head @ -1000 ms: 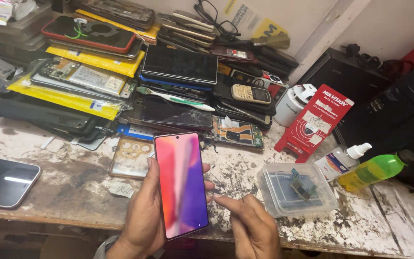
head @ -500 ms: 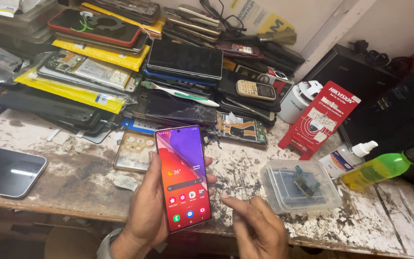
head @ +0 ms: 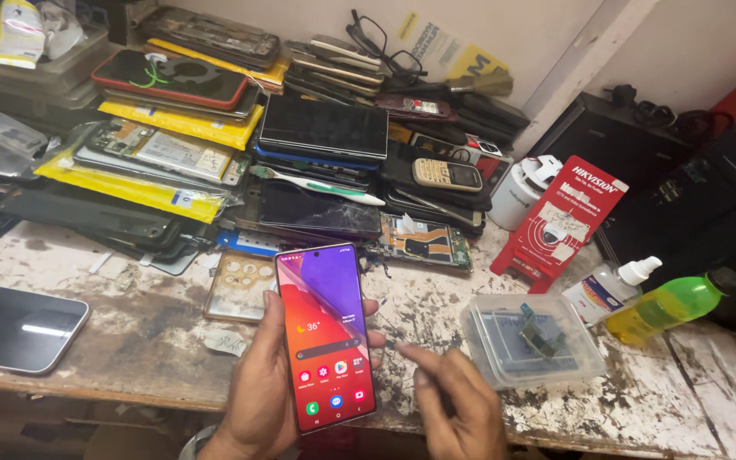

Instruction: The person holds a disassembled smartphone and uses a screwdriver to remove screws from the internal frame. They then use their fingers to lift and disconnect a ribbon cable near the camera module area.

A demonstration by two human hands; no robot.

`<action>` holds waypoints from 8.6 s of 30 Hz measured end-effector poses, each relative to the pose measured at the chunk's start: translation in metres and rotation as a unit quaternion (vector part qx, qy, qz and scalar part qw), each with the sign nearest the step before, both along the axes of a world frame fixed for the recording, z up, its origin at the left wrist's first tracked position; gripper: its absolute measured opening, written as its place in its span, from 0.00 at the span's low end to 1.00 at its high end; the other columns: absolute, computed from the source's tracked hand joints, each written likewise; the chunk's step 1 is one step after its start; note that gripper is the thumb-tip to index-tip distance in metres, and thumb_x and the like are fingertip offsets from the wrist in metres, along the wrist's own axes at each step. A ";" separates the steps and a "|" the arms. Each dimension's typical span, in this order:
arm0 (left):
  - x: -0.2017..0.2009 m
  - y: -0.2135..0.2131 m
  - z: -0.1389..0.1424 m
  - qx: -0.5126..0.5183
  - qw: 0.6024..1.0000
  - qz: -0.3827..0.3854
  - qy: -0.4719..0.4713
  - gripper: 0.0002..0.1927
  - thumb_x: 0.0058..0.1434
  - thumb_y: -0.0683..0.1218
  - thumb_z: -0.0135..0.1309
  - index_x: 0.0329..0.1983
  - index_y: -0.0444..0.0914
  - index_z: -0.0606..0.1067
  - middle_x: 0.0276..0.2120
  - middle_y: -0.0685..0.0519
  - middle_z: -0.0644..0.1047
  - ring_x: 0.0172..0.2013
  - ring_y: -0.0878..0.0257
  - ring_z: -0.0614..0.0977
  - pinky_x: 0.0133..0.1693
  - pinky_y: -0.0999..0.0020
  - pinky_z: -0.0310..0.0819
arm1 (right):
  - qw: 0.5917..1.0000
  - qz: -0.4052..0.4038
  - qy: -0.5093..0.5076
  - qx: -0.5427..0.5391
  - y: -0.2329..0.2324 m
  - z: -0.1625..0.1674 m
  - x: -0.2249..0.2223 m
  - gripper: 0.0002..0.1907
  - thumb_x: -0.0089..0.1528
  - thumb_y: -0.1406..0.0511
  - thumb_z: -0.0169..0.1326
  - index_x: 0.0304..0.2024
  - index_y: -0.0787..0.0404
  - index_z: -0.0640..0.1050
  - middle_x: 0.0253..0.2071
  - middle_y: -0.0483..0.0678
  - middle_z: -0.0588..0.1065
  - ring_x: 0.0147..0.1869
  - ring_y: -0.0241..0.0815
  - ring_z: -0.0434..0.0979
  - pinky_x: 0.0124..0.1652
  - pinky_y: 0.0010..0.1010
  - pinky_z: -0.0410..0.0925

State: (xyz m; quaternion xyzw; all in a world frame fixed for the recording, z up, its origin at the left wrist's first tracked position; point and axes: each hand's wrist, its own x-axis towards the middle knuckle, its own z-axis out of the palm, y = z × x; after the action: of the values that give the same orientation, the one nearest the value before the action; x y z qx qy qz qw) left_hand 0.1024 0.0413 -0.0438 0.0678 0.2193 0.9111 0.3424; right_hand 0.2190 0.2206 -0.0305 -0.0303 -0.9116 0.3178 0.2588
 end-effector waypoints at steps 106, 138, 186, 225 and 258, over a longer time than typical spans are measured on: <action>0.000 0.001 -0.007 -0.039 0.996 -0.076 -0.016 0.38 0.70 0.65 0.22 0.59 0.34 0.72 0.40 0.41 0.82 0.38 0.57 0.86 0.38 0.62 0.85 | 0.980 0.044 0.004 0.194 -0.026 0.060 -0.056 0.32 0.56 0.76 0.52 0.63 0.49 0.77 0.29 0.46 0.71 0.30 0.41 0.76 0.31 0.37 0.71; 0.001 -0.002 -0.003 -0.051 0.995 -0.089 0.005 0.42 0.68 0.68 0.22 0.61 0.34 0.73 0.40 0.42 0.83 0.37 0.59 0.86 0.38 0.64 0.84 | 0.990 0.033 0.031 0.133 -0.024 0.060 -0.032 0.28 0.57 0.78 0.51 0.58 0.51 0.80 0.29 0.46 0.70 0.29 0.41 0.73 0.30 0.33 0.68; 0.001 -0.003 0.000 0.006 0.998 -0.056 0.026 0.41 0.72 0.66 0.22 0.64 0.31 0.70 0.49 0.40 0.80 0.47 0.55 0.84 0.47 0.60 0.82 | 0.987 0.072 0.023 0.145 -0.031 0.043 -0.014 0.25 0.56 0.75 0.53 0.53 0.49 0.81 0.31 0.48 0.73 0.31 0.44 0.78 0.31 0.36 0.71; -0.024 -0.049 -0.008 0.019 0.984 0.177 -0.009 0.40 0.67 0.72 0.47 0.62 0.34 0.64 0.43 0.48 0.70 0.29 0.63 0.73 0.20 0.73 0.70 | 0.969 0.038 -0.204 0.135 -0.023 0.011 -0.063 0.15 0.64 0.59 0.56 0.53 0.53 0.80 0.41 0.49 0.72 0.38 0.44 0.79 0.39 0.37 0.73; -0.060 -0.028 0.031 -0.132 0.989 -0.042 0.048 0.44 0.72 0.70 0.26 0.55 0.28 0.76 0.36 0.37 0.81 0.30 0.55 0.86 0.32 0.62 0.86 | 0.975 0.017 0.060 -0.214 0.006 0.037 -0.055 0.11 0.63 0.72 0.58 0.49 0.68 0.79 0.43 0.52 0.82 0.46 0.41 0.86 0.47 0.31 0.80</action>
State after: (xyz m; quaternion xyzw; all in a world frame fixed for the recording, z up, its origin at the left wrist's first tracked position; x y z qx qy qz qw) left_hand 0.0427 0.0135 -0.0126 0.0748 0.3512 0.8547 0.3750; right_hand 0.1640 0.2263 0.0068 -0.0508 -0.8055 0.5115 0.2949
